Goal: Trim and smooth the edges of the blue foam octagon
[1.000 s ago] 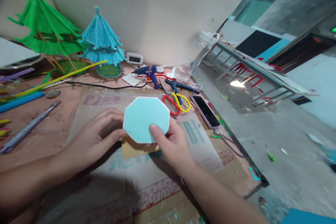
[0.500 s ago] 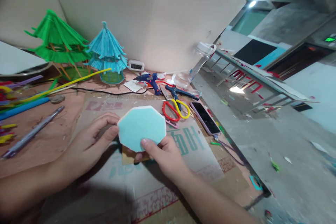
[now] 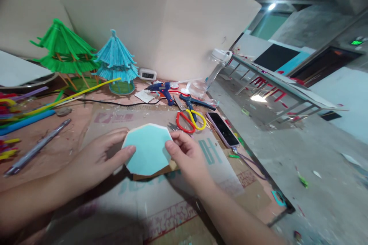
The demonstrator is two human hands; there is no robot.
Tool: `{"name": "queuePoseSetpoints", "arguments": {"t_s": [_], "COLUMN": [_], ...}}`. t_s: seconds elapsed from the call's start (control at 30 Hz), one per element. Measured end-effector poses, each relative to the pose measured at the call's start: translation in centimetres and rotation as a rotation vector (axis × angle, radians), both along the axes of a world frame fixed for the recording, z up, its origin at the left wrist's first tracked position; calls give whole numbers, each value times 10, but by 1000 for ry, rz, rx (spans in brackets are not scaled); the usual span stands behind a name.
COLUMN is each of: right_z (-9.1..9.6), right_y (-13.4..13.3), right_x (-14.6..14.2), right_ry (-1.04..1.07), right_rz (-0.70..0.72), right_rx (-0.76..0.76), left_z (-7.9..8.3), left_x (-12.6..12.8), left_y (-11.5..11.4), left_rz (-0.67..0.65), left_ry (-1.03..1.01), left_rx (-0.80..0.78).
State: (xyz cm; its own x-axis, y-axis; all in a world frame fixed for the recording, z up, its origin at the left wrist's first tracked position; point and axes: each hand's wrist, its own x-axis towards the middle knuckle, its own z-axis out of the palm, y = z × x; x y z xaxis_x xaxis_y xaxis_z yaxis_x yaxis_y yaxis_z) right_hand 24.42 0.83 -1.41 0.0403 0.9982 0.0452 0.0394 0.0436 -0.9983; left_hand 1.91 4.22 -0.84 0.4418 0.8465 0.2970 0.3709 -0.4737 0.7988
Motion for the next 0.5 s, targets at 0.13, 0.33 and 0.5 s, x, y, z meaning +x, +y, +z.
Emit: {"name": "queuePoseSetpoints", "arguments": {"t_s": [0.13,0.33,0.5], "right_z": [13,14,32], "right_y": [-2,-12,5], "right_x": [-7,-17,14], "right_ry": [4,67,-324], "right_rz": [117,209,234], "right_rx": [-117,-129,106], "left_z": [6,9,25], "left_x": [-3,-3,-5], "left_y": [-1,-10,-15], "left_rz": [15,13,81], "left_ry": [-39,-197,-172], "left_rx": [-82,-286,-255]}}
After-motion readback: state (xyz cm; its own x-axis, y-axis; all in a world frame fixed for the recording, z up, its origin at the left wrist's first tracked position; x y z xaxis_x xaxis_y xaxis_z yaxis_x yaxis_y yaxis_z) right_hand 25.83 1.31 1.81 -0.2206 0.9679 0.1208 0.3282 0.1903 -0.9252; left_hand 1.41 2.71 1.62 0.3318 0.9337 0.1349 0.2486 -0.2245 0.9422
